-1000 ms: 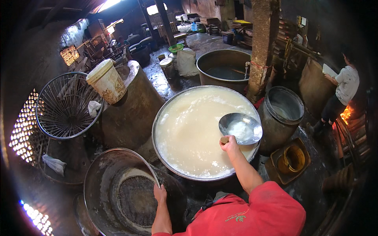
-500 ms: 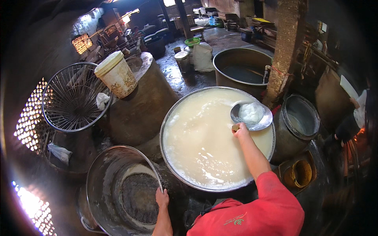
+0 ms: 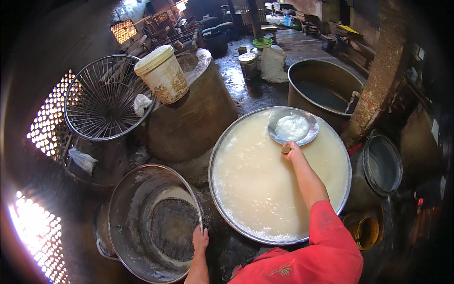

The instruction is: The person removes a white block from a wooden frame using a yellow cloth and then uses a metal ladle to transfer liquid between large vats.

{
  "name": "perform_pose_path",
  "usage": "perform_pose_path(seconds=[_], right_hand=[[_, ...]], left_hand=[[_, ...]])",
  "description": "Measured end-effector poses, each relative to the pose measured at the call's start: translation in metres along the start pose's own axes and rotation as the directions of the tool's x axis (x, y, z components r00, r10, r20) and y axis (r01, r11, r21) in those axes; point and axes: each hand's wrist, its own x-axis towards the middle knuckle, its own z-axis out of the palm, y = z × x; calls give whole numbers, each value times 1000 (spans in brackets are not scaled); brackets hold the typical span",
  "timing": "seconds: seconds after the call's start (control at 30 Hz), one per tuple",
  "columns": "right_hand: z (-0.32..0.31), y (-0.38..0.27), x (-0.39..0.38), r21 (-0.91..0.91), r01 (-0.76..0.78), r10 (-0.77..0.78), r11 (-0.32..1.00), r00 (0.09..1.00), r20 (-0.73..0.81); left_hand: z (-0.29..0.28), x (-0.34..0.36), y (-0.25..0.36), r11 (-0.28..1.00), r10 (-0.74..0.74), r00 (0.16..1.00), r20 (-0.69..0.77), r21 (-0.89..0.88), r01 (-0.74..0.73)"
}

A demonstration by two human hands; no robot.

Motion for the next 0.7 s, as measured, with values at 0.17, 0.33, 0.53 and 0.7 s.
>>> perform_pose_path(seconds=[0.17, 0.33, 0.53, 0.7], right_hand=[[30, 22, 7, -11, -69, 70, 998, 985, 159], [59, 72, 0, -130, -35, 56, 991, 986, 159], [63, 117, -12, -221, -59, 87, 973, 989, 121], [54, 154, -55, -422, -68, 143, 904, 978, 149]], left_hand=[[-4, -1, 14, 1000, 10, 1000, -12, 9, -10], [-4, -3, 9, 1000, -15, 1000, -10, 21, 15], [-1, 1, 8, 999, -37, 999, 6, 31, 37], [-5, -3, 8, 999, -48, 999, -6, 17, 48]])
